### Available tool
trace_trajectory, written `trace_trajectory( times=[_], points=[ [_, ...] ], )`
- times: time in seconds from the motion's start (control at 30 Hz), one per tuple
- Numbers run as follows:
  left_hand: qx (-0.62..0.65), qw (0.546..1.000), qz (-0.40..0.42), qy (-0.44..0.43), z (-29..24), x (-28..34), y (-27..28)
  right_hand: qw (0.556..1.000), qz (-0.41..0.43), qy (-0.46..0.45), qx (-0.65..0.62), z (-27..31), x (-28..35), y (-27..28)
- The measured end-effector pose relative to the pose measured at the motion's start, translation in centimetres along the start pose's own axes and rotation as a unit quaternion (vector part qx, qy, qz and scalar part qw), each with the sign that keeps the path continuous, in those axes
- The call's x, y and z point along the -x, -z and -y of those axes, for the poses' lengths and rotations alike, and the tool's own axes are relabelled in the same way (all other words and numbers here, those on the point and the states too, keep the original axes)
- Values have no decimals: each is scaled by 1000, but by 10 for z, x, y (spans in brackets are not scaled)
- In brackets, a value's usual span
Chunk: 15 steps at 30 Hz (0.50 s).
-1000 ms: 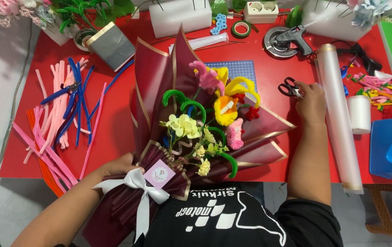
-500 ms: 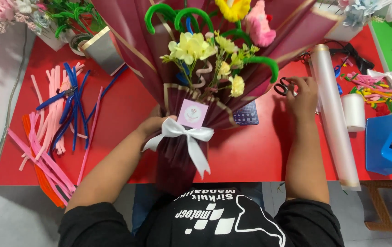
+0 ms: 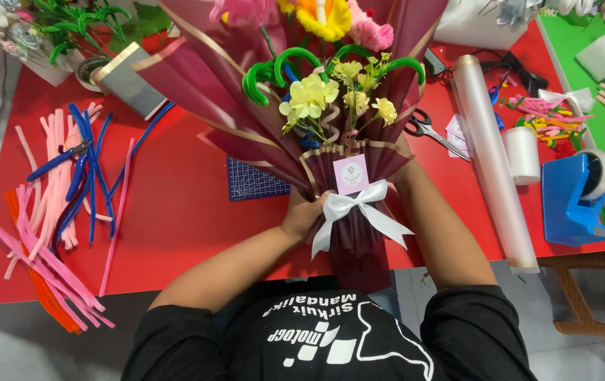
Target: The person arranges a bouquet of artificial flowers on a red table, adjusting the placement of yellow, pink, and red blooms within a maroon wrapping. They use pliers to bend a blue pipe cleaner and secure it among the flowers, then continue to adjust the arrangement by hand.
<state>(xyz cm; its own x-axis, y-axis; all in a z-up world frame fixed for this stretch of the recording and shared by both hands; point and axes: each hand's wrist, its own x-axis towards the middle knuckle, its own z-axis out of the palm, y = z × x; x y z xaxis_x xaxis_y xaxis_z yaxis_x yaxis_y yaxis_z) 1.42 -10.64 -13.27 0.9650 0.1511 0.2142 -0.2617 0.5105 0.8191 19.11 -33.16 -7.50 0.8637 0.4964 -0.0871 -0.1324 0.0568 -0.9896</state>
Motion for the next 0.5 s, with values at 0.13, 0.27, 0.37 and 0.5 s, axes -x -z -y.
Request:
trace_trajectory(
  times=[0.13, 0.27, 0.37, 0.5],
  points=[
    [-66, 995, -47, -49, -51, 20, -64, 999, 33, -25, 16, 21, 7, -3],
    [-162, 980, -105, 40, -44, 49, -90, 995, 71, -52, 34, 36, 8, -10],
    [-176, 955, -150, 187, -53, 64, -112, 991, 104, -74, 48, 44, 3, -17],
    [-154, 911, -184, 335, -6, 89, -104, 980, 153, -106, 65, 48, -7, -31]
  ],
)
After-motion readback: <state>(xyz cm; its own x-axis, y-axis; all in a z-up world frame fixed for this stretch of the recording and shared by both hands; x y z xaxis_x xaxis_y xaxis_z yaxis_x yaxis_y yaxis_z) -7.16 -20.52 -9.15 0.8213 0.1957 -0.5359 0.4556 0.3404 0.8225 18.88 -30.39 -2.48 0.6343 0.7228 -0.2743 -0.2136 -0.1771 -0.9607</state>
